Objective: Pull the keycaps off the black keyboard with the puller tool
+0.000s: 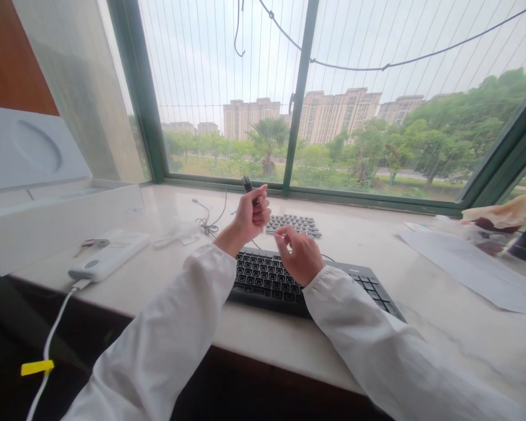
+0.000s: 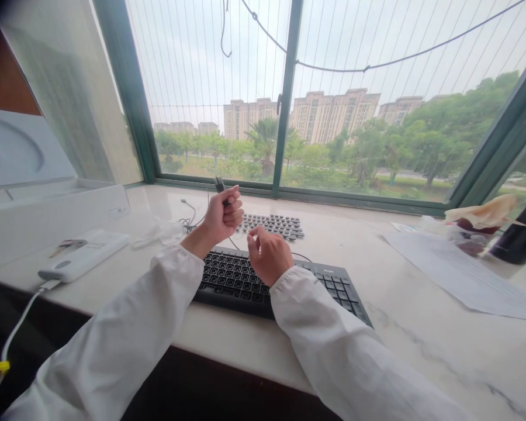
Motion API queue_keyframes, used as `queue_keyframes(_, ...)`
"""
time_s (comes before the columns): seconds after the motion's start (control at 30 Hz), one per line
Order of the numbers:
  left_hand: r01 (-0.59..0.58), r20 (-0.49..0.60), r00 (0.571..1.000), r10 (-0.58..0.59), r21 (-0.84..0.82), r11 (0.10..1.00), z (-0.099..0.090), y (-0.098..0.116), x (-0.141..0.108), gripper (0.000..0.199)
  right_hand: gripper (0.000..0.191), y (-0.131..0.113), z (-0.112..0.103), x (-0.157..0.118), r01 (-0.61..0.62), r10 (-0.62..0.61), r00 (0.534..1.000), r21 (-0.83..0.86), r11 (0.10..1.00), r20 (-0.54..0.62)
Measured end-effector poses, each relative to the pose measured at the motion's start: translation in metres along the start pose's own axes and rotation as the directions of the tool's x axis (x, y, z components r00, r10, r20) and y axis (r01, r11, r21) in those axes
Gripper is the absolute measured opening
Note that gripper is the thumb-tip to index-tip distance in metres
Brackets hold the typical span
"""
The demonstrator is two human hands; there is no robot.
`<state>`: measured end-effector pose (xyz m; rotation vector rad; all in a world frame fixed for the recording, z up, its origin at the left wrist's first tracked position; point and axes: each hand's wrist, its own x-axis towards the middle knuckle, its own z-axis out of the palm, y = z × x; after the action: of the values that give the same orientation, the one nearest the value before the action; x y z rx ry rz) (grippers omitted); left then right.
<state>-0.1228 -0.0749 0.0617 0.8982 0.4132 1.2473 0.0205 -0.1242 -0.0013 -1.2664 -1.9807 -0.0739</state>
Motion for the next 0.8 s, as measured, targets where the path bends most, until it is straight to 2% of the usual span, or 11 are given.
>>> queue_keyframes(0.07, -0.001, -0.038, 0.999, 0.002, 0.037, 0.999, -0.01, 0.005, 0.006, 0.037, 0.023, 0.002, 0.0, 0.0, 0.081, -0.079, 0.997, -0.137, 0.987, 0.014)
queue_keyframes(0.17, 0.018, -0.209, 0.978, -0.002, 0.076, 0.997, -0.026, 0.006, 0.015, 0.038, 0.021, 0.006, 0.002, 0.002, 0.167, -0.148, 0.984, -0.231, 0.959, 0.095)
queue_keyframes(0.27, 0.034, -0.332, 0.943, -0.005, 0.08, 0.996, -0.038, 0.003, 0.023, 0.035, 0.019, 0.011, 0.001, 0.005, 0.206, -0.168, 0.972, -0.248, 0.947, 0.166)
queue_keyframes(0.37, 0.013, -0.375, 0.927, 0.01, 0.058, 0.998, -0.044, -0.003, 0.026, 0.034, 0.017, 0.016, -0.001, 0.007, 0.191, -0.142, 0.963, -0.207, 0.96, 0.228)
queue_keyframes(0.43, 0.014, -0.356, 0.935, -0.004, 0.026, 1.0, -0.043, -0.007, 0.027, 0.033, 0.016, 0.019, -0.001, 0.008, 0.175, -0.131, 0.959, -0.158, 0.972, 0.252)
queue_keyframes(0.6, 0.066, -0.224, 0.973, -0.064, 0.002, 0.998, -0.031, -0.024, 0.025, 0.033, 0.016, 0.02, 0.005, 0.007, 0.178, -0.147, 0.951, -0.096, 0.979, 0.271)
queue_keyframes(0.8, 0.109, -0.147, 0.983, -0.107, 0.005, 0.994, -0.021, -0.041, 0.021, 0.028, 0.014, 0.018, 0.005, 0.005, 0.173, -0.146, 0.94, -0.063, 0.983, 0.31)
